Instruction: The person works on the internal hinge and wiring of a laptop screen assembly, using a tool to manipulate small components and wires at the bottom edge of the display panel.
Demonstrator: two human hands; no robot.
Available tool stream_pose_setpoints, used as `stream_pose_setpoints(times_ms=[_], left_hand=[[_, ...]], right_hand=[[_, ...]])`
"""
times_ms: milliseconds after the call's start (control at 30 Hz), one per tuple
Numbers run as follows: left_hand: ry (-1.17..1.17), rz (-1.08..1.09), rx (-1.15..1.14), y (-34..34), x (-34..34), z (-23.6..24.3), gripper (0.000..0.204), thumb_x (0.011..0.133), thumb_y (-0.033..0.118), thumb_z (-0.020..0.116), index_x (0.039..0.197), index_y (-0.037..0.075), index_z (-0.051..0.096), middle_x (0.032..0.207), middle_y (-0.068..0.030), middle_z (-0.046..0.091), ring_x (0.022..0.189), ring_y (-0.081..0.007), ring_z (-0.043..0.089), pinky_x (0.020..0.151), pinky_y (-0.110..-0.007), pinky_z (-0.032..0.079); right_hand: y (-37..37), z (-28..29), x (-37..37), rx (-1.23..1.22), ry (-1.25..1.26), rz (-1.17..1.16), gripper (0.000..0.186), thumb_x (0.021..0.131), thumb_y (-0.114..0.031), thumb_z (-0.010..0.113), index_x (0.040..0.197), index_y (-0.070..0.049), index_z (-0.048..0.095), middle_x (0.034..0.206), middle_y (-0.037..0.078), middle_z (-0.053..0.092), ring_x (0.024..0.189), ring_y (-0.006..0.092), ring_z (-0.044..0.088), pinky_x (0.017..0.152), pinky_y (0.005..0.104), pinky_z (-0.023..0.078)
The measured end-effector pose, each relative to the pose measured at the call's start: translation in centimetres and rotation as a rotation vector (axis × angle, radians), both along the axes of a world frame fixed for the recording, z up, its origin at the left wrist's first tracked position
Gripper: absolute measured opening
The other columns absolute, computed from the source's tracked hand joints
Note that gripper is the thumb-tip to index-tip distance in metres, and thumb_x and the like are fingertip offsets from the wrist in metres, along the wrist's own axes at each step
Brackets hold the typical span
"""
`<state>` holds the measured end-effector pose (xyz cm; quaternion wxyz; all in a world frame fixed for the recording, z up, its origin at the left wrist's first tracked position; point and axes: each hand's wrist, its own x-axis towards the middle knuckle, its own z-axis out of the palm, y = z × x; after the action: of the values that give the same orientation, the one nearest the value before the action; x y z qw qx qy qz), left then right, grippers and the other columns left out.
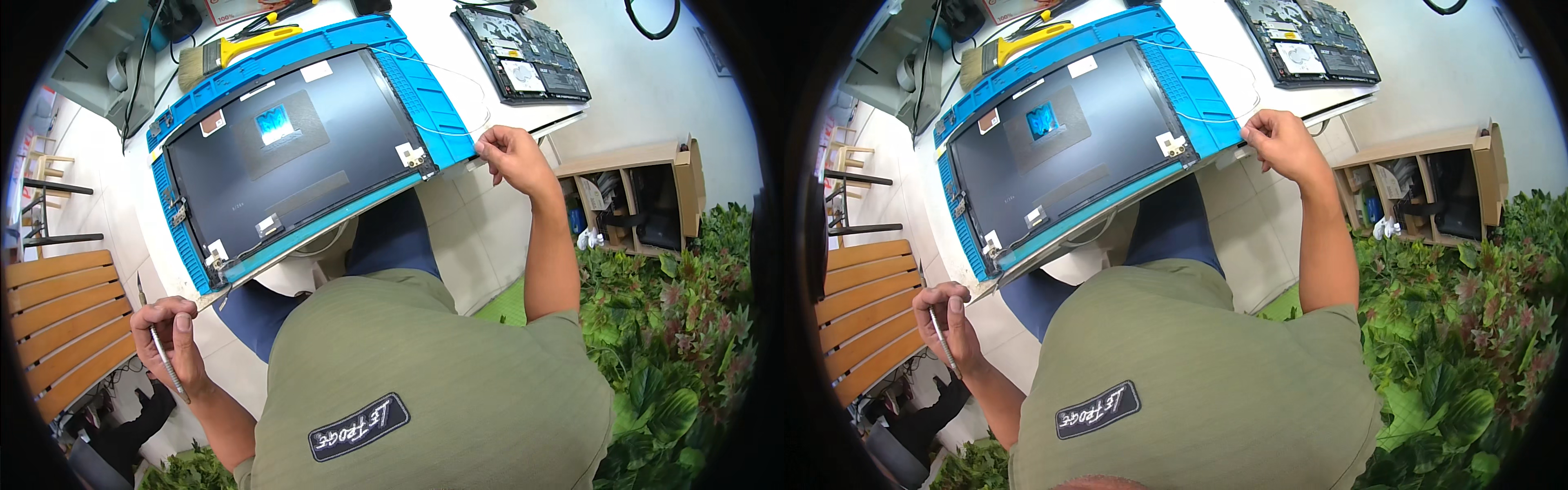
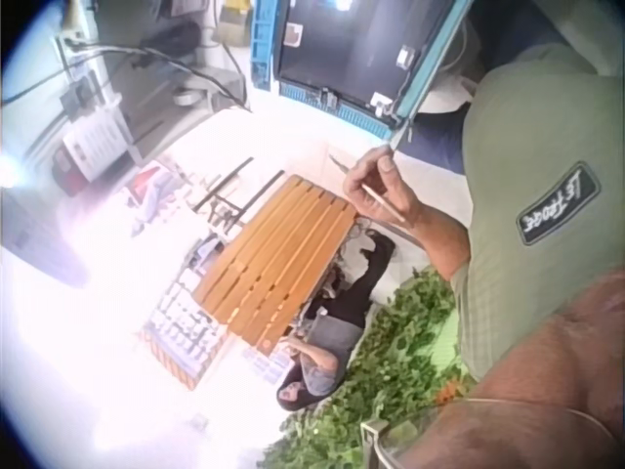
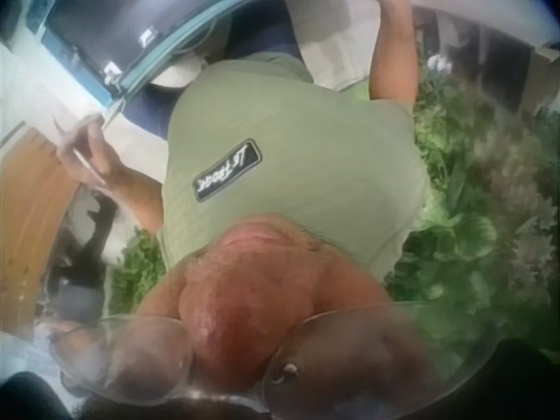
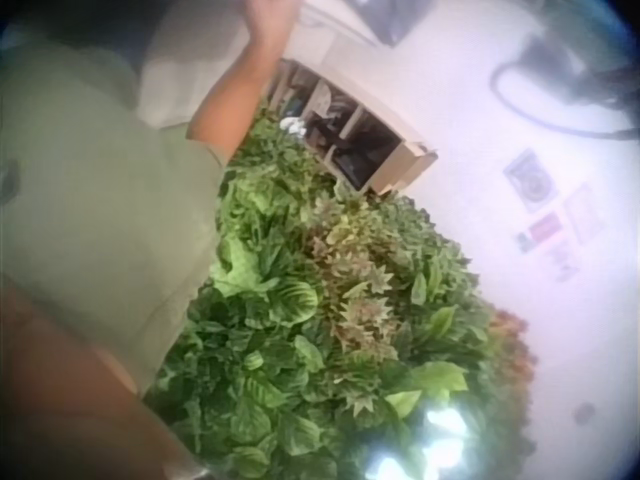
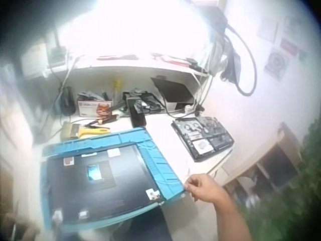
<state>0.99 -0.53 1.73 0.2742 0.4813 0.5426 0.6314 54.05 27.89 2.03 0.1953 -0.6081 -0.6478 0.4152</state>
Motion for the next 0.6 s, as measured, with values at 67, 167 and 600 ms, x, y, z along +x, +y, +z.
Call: stream_pose_setpoints(times_ms=[67,167,600], left_hand=[[0.012,-0.001,0.009,-0.3,0.0,0.0,0.029,0.108,-0.003,0.075,0.131,0.005,0.06,0.108,-0.0171,0.079,0.104,-0.0222,0.073,0.095,-0.038,0.059],[0.015,-0.005,0.023,-0.8,0.2,-0.1,0.03,0.107,-0.004,0.074,0.132,0.005,0.06,0.108,-0.0182,0.079,0.104,-0.0226,0.073,0.095,-0.038,0.059],[-0.097,0.01,0.088,0.2,0.3,1.0,0.042,0.126,0.027,0.059,0.146,-0.009,0.068,0.098,-0.0163,0.078,0.09,-0.021,0.076,0.079,-0.032,0.059]], right_hand=[[0.6,0.1,-0.6,-0.002,-0.063,0.013,0.024,0.108,-0.019,0.078,0.105,0.005,0.079,0.075,0.005,0.071,0.062,0.0117,0.069,0.054,0.033,0.058],[1.1,1.1,-1.7,0.009,-0.177,0.063,0.026,0.109,-0.021,0.079,0.102,0.004,0.077,0.077,0.004,0.07,0.063,0.0118,0.068,0.054,0.0335,0.059],[4.3,-0.3,3.2,-0.185,-0.16,0.02,0.048,0.105,-0.036,0.091,0.085,-0.001,0.066,0.072,0.006,0.066,0.05,0.0134,0.062,0.045,0.0338,0.057]])
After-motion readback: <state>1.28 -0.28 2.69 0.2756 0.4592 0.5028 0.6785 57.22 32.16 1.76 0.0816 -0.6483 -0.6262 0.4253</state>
